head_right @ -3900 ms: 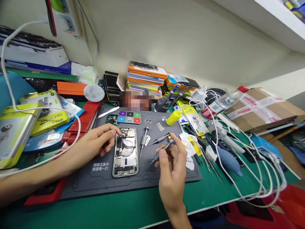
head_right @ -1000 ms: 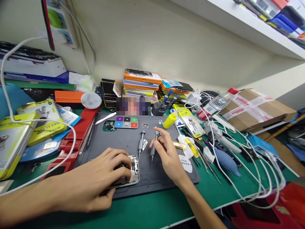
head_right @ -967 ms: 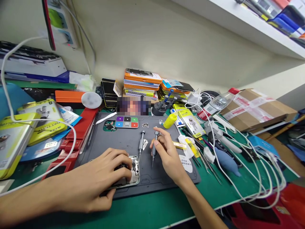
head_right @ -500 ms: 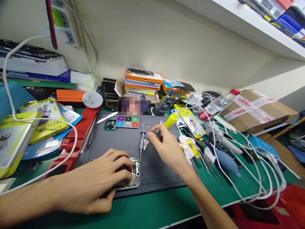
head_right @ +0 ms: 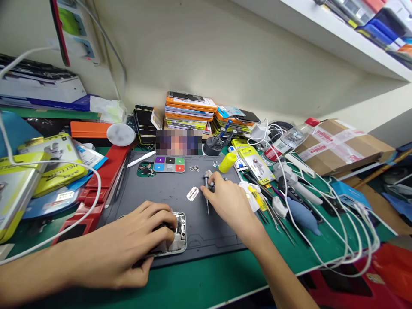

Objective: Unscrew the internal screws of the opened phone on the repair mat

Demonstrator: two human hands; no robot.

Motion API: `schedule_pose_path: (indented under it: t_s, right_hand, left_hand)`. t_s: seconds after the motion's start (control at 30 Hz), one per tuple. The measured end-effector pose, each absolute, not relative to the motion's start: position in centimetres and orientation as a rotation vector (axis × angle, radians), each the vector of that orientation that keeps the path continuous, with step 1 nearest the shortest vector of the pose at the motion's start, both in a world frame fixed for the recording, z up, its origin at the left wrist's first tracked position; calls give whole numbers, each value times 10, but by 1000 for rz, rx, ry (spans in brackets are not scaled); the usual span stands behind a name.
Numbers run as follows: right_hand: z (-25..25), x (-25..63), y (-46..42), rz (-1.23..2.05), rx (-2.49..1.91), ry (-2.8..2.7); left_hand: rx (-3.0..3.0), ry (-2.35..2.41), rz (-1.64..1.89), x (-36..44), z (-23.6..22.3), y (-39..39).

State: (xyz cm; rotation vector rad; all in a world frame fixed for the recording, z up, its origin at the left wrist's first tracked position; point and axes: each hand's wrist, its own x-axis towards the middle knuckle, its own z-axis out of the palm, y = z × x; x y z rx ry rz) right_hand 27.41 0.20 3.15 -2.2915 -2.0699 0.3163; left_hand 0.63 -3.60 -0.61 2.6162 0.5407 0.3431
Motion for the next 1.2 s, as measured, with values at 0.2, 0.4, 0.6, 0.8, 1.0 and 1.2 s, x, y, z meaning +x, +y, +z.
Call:
schedule_pose_path:
  t_s: [0.2,0.4,0.6,0.8,1.0,1.2]
  right_hand:
    - [27,298,-11,359,-2050,-1895]
    - [21,299,-34,495,-1654,-1651]
    - [-9,283,-78,311,-1439,-1487]
    - [-34,295,-89,99,-1464,-1507]
    - [-16,271,-95,169,-1307,-1432]
    - [-14,241,-86,114,-1146,-1571]
  left_hand:
    - [2556,552,413,6,-10,-35]
    - [2562,644,431,7,-14,-37]
    - [2571,802,425,8,-14,-37]
    - [2590,804,339,8,-10,-34]
    - [2596,765,399,6,-15,-35]
    - [2769,603,372,5,-11,-33]
